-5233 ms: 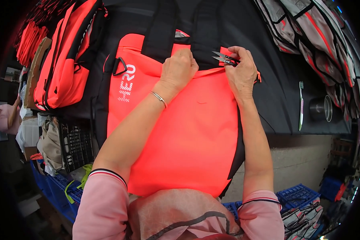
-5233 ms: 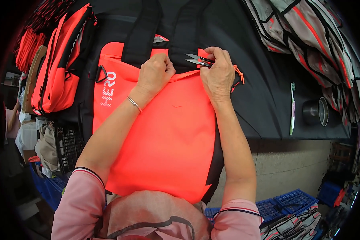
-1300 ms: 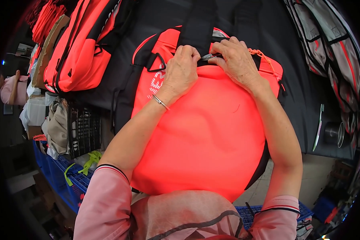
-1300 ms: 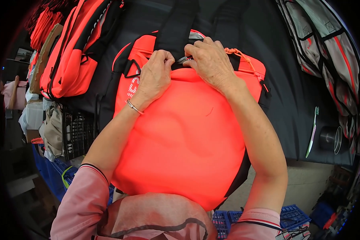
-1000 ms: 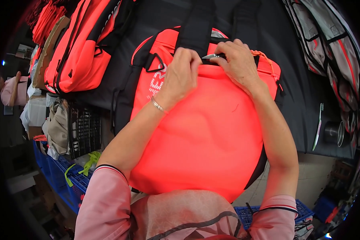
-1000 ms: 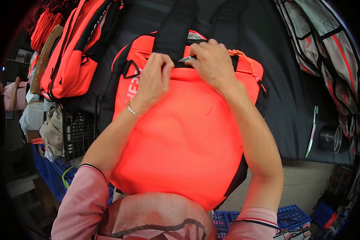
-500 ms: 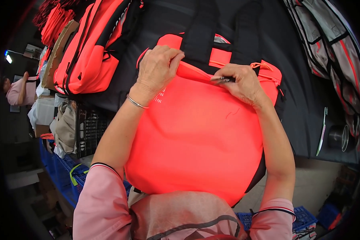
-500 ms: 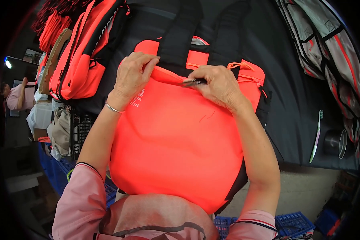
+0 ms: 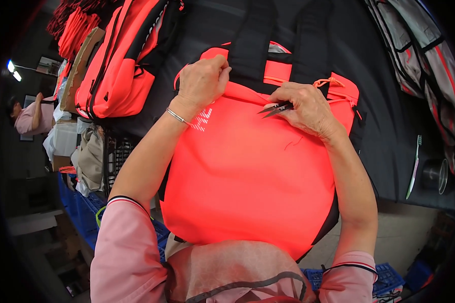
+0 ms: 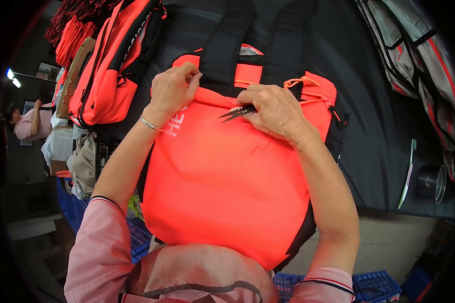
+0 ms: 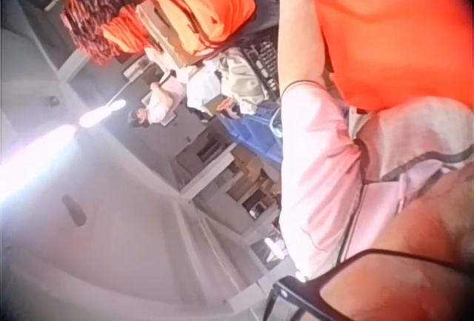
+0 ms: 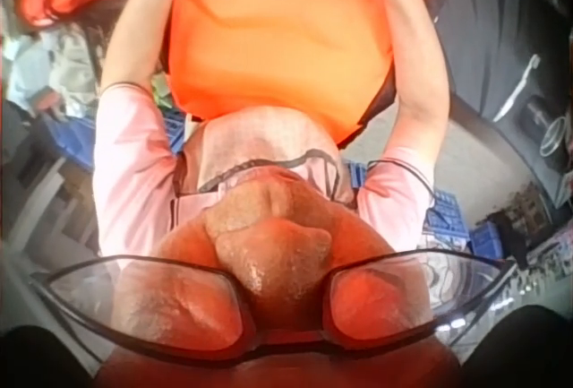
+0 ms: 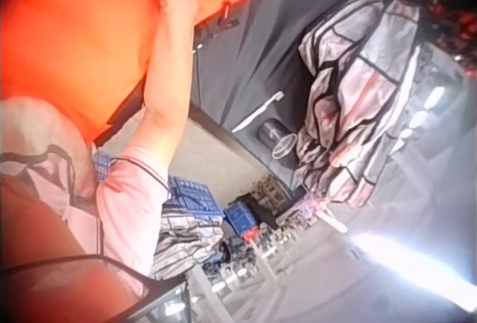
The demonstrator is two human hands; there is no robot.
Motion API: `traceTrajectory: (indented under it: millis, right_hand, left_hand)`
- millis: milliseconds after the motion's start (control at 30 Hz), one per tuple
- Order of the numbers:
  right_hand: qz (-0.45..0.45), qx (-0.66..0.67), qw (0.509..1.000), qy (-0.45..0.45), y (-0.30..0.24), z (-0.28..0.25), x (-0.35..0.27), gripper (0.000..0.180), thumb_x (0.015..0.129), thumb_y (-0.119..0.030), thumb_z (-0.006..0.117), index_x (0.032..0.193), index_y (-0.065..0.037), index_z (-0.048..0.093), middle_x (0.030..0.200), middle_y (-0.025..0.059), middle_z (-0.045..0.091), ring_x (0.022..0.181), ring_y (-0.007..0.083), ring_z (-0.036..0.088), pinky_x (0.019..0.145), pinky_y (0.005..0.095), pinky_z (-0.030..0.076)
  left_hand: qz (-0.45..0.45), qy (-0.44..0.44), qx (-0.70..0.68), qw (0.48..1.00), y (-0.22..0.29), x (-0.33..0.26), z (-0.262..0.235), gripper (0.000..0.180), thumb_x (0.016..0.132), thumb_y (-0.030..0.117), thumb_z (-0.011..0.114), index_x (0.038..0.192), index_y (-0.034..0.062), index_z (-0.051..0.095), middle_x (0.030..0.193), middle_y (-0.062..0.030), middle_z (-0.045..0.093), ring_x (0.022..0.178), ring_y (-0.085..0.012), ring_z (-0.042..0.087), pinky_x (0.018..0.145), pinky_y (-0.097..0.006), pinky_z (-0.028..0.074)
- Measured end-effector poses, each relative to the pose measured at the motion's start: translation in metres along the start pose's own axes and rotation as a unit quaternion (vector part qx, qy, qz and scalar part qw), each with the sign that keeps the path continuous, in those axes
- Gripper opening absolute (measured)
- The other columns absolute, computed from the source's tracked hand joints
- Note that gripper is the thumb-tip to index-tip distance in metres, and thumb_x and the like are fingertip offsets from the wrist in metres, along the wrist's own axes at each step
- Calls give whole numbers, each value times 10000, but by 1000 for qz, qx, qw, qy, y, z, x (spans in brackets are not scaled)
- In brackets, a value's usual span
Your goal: The recorder is trimming excess threads and performing a quality inspection on a bright orange backpack at a factory workstation.
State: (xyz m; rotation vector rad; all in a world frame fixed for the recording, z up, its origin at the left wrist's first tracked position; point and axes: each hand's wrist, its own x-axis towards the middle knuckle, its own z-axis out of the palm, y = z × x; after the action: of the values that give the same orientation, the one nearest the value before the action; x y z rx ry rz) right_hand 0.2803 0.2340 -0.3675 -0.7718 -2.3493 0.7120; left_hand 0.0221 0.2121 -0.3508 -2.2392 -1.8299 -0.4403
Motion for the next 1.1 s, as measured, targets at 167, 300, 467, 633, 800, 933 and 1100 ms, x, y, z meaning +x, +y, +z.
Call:
traceTrajectory:
  millis: [167,300,467,633,800,933,1100]
  right_hand:
    - [44,0,998,-50,-6,-6,2,169,749,-67,719,918,-62,725,879,64,694,852,255,673,705,380,519]
    - [52,-6,997,-54,-8,-6,1,176,742,-60,720,918,-55,722,878,69,692,853,266,670,703,385,516]
    - [41,-1,998,-50,-5,-3,1,189,743,-52,713,932,-53,719,893,72,693,857,276,666,696,389,512]
    - [38,-26,998,-46,-8,-3,0,183,749,-57,715,932,-55,717,910,70,695,866,271,668,703,390,516]
    - [45,-13,998,-36,-4,-2,0,176,752,-77,731,926,-56,715,898,68,696,858,262,671,705,387,520]
    - [54,15,998,-39,-1,-2,-1,174,751,-82,737,920,-54,710,883,65,694,848,256,673,699,387,521]
    - [39,5,999,-37,-2,0,-1,167,749,-76,737,912,-54,705,870,61,691,847,253,672,690,385,519]
  left_hand:
    - [60,43,-92,993,-2,-11,-7,121,833,177,735,908,83,724,754,-72,688,671,-232,675,586,-338,519]
    - [65,-11,-13,998,1,-10,-3,96,842,162,717,898,85,726,793,-76,692,696,-231,676,600,-348,521]
    - [144,-50,43,987,-2,-3,-2,64,848,116,665,849,55,644,766,-75,647,710,-263,657,597,-383,511]
    - [146,-126,41,980,-3,13,-7,72,869,110,607,892,45,586,796,-93,649,744,-272,662,602,-387,515]
    - [115,-121,-1,986,-8,10,-2,82,902,115,563,917,35,577,821,-111,661,759,-287,672,621,-388,525]
    - [1,-27,-119,993,-7,-9,0,95,886,129,619,926,44,600,823,-112,665,737,-285,669,620,-368,522]
    - [51,-20,-166,985,-10,-11,-5,94,881,140,640,905,50,624,839,-103,672,710,-288,664,628,-382,528]
